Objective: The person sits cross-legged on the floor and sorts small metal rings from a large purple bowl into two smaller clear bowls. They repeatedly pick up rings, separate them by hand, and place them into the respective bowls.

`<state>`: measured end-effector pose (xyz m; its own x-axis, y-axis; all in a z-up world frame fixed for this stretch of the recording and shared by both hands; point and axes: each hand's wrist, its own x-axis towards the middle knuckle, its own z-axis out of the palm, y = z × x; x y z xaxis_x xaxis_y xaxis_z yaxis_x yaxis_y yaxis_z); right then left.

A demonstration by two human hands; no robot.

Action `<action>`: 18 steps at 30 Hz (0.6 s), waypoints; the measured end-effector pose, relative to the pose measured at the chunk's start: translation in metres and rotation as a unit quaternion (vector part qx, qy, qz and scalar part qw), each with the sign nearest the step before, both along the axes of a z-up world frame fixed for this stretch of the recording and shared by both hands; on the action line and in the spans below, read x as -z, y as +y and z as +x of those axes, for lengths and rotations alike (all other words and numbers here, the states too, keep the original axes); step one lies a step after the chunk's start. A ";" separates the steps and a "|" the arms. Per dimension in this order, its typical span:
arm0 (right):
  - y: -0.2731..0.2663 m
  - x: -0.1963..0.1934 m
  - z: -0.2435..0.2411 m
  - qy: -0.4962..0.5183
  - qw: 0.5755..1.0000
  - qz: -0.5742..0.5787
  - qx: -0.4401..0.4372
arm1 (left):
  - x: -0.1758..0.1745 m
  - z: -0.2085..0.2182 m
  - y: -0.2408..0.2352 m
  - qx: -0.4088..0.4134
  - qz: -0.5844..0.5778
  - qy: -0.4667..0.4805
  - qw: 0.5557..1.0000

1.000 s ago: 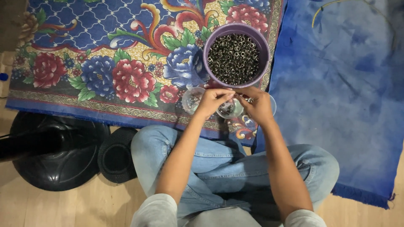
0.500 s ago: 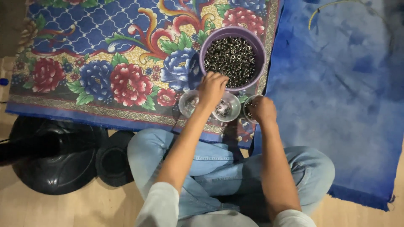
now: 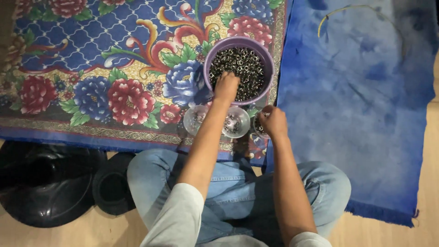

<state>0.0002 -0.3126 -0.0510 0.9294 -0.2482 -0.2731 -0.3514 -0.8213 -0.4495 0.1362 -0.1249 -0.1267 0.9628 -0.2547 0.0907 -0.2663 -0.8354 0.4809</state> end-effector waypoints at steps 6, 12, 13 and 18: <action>0.016 -0.023 -0.003 -0.069 0.989 0.127 0.002 | -0.060 -0.063 0.038 0.085 -0.170 -0.066 0.979; 0.049 -0.077 -0.019 -0.073 0.930 0.352 -0.071 | -0.096 -0.127 0.058 0.127 -0.169 -0.163 0.964; 0.050 -0.078 -0.019 -0.074 0.930 0.353 -0.074 | -0.099 -0.131 0.058 0.126 -0.167 -0.165 0.964; 0.049 -0.061 -0.020 -0.064 0.912 0.394 -0.091 | -0.117 -0.160 0.059 0.078 -0.219 -0.157 0.960</action>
<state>-0.0201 -0.2640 0.0099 0.9723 0.1406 -0.1866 -0.1448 -0.2641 -0.9536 -0.0241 -0.0658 -0.0098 0.8235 -0.2655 0.5014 -0.5613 -0.5094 0.6522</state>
